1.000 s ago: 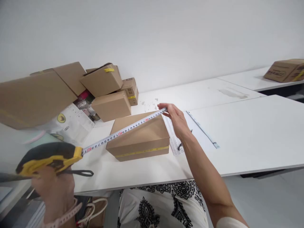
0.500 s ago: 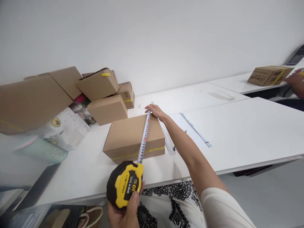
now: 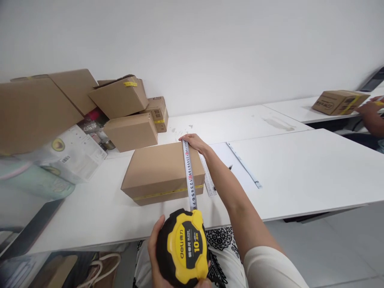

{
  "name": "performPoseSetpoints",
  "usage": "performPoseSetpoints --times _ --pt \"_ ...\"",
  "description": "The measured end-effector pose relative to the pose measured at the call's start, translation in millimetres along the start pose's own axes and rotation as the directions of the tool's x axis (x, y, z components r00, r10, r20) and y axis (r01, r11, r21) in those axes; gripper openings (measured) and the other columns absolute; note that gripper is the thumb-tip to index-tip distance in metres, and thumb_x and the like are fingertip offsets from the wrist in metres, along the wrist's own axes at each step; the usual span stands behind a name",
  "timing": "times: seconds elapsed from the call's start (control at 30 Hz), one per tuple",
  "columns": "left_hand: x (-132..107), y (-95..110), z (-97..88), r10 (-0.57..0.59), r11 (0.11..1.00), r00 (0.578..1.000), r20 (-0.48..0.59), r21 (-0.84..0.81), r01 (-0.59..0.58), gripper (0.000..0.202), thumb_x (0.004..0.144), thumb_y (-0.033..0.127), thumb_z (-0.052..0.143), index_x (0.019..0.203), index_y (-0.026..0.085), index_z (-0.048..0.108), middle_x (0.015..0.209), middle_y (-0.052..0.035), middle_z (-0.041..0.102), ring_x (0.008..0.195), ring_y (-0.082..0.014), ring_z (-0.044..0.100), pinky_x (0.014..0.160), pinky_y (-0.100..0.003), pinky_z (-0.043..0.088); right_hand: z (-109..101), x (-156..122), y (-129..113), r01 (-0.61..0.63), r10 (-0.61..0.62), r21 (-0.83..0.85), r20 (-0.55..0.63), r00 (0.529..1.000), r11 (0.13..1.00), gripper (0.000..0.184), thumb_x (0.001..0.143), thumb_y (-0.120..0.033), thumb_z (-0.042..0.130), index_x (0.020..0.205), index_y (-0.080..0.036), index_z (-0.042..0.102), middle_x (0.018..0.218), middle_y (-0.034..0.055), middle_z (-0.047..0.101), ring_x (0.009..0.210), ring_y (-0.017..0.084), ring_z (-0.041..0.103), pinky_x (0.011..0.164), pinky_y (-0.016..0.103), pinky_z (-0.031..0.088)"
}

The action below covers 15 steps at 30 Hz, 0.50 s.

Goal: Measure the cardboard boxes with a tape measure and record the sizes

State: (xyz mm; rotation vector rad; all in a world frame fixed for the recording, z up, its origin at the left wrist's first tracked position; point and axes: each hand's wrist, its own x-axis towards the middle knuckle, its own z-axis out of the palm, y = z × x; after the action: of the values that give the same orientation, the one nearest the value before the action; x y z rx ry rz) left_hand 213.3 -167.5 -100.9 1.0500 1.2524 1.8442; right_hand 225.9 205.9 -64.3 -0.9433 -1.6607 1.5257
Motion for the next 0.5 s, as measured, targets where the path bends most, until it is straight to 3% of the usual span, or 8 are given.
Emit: performPoseSetpoints --times 0.1,0.17,0.3,0.5 --pt "3 3 1.3 0.081 0.981 0.996 0.04 0.174 -0.087 0.128 0.038 0.026 0.099 0.15 0.038 0.038 0.14 -0.0165 0.057 0.119 -0.0441 0.062 0.087 -0.051 0.063 1 -5 -5 -0.014 0.014 0.03 0.015 1.0 0.999 0.02 0.077 -0.036 0.07 0.084 -0.019 0.078 0.063 0.0006 0.062 0.059 0.014 0.051 0.056 0.028 0.041" --pt "7 7 2.9 0.166 0.944 0.98 0.106 0.27 -0.189 0.125 0.03 0.031 0.1 0.143 0.04 0.048 0.137 -0.016 0.057 0.12 -0.0458 0.06 0.092 -0.057 0.059 2 -8 -7 -0.03 0.029 0.051 0.018 0.999 0.998 0.019 0.075 -0.034 0.071 0.082 -0.018 0.078 0.066 0.0019 0.065 0.061 0.015 0.053 0.057 0.028 0.042" --pt "15 18 13.2 0.288 0.894 0.94 0.183 0.3 -0.333 0.117 0.033 0.039 0.099 0.139 0.042 0.05 0.129 -0.0153 0.058 0.109 -0.0433 0.063 0.089 -0.059 0.057 1 -9 -8 -0.05 0.047 0.089 0.029 0.998 0.995 0.017 0.073 -0.031 0.074 0.081 -0.017 0.079 0.068 0.002 0.068 0.06 0.014 0.055 0.057 0.028 0.044" --pt "13 19 23.4 0.33 0.863 0.929 0.165 0.346 -0.368 0.119 0.032 0.037 0.098 0.14 0.041 0.048 0.124 -0.016 0.056 0.1 -0.0402 0.063 0.077 -0.055 0.059 -1 -5 -4 -0.059 0.052 0.116 0.056 0.997 0.992 0.016 0.07 -0.031 0.077 0.079 -0.018 0.079 0.069 0.0028 0.071 0.06 0.015 0.057 0.057 0.029 0.046"
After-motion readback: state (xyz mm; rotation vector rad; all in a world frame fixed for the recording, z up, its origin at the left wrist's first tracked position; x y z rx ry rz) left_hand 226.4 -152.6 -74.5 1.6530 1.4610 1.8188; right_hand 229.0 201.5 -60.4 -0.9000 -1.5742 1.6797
